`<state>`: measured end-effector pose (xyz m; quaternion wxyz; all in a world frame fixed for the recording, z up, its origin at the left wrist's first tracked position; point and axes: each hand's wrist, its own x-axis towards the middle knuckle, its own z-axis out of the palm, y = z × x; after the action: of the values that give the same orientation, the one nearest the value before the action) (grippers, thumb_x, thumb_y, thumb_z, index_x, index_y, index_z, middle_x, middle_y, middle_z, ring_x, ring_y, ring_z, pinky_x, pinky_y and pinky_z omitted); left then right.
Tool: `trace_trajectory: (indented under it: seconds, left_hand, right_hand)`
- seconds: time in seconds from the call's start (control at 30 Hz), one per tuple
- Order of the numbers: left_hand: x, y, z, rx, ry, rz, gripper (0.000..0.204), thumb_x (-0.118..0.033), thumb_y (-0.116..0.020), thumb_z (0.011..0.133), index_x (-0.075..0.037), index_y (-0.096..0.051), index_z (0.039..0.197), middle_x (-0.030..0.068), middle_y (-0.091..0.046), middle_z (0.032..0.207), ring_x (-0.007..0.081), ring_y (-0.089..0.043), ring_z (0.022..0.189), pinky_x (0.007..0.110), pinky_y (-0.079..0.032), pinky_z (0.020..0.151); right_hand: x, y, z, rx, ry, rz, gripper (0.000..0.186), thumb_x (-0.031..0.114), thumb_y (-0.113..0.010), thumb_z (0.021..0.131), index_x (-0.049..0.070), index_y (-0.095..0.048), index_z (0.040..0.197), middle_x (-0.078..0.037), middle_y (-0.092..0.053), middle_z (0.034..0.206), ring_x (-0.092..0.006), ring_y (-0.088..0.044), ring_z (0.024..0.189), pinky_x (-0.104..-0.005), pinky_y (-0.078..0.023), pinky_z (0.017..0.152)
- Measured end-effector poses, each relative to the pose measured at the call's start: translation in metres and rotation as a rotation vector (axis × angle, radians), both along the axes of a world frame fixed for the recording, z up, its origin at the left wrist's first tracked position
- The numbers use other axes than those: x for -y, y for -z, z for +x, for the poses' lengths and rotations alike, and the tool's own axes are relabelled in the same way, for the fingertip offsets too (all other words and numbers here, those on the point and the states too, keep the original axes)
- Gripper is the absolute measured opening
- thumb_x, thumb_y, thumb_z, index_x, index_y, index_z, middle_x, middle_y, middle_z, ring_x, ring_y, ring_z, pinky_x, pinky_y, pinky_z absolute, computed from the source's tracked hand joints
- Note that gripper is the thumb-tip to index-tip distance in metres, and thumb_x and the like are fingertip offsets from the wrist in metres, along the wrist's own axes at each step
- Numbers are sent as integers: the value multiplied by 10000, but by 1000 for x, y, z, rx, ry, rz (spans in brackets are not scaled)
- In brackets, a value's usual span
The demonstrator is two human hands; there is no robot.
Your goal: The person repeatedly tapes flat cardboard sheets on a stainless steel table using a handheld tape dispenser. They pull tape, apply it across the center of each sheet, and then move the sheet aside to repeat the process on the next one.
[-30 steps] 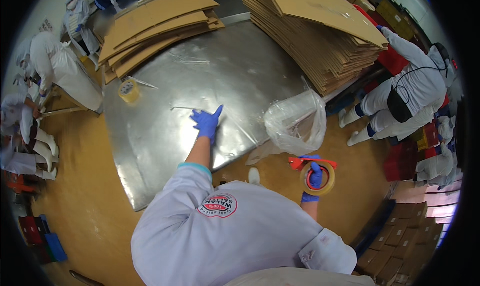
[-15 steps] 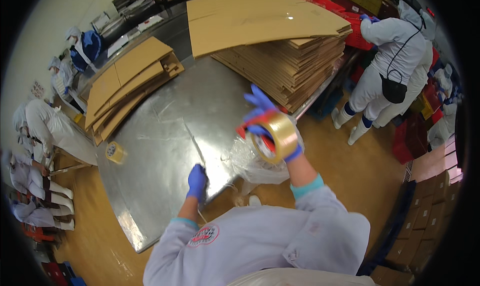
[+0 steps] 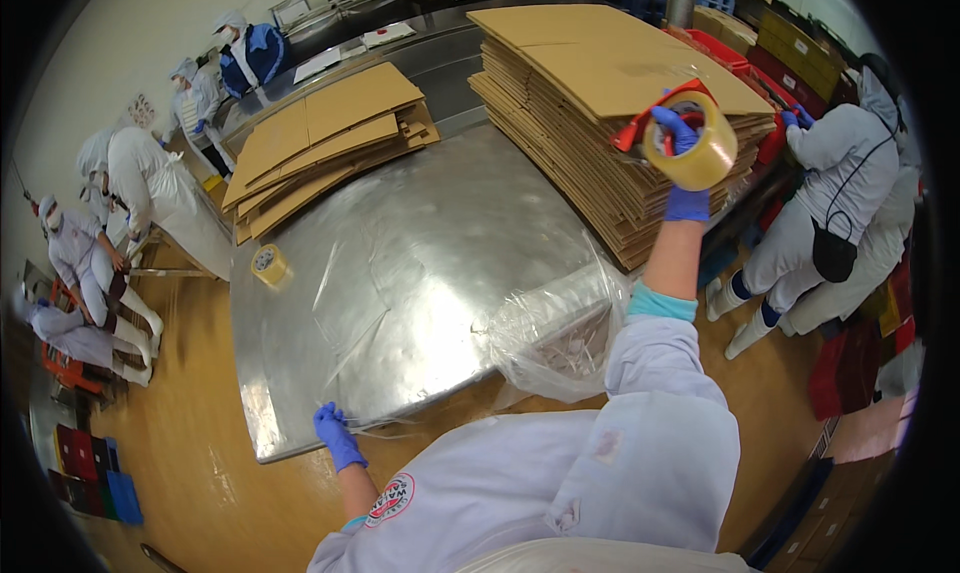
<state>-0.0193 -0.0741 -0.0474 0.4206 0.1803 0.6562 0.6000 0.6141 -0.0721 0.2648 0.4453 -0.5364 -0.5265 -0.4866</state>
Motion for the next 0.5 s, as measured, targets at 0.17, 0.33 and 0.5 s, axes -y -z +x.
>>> trace_trajectory:
  seconds: [0.17,0.33,0.5]
  left_hand:
    - [10,-16,-29,27,-131,133,148,-141,-468,878,-44,-478,989,94,-593,891,132,-510,607,241,-398,480]
    - [24,-42,-65,-60,-253,231,155,-152,-465,886,-30,-488,979,109,-603,932,144,-538,650,235,-416,522]
    - [60,-40,-78,-65,-435,211,155,-112,-480,858,-20,-491,982,114,-610,919,157,-547,656,237,-415,522]
  right_hand:
    - [3,30,42,127,363,-69,317,162,-617,708,142,-612,1024,-74,-571,1003,-217,-534,927,-359,-414,802]
    - [47,41,67,-18,374,152,343,275,-557,749,120,-564,1054,-124,-576,990,-261,-556,866,-372,-454,750]
    - [42,10,-104,-980,-1283,-49,289,-35,-551,728,12,-524,1012,-132,-584,893,-192,-568,804,-303,-482,697]
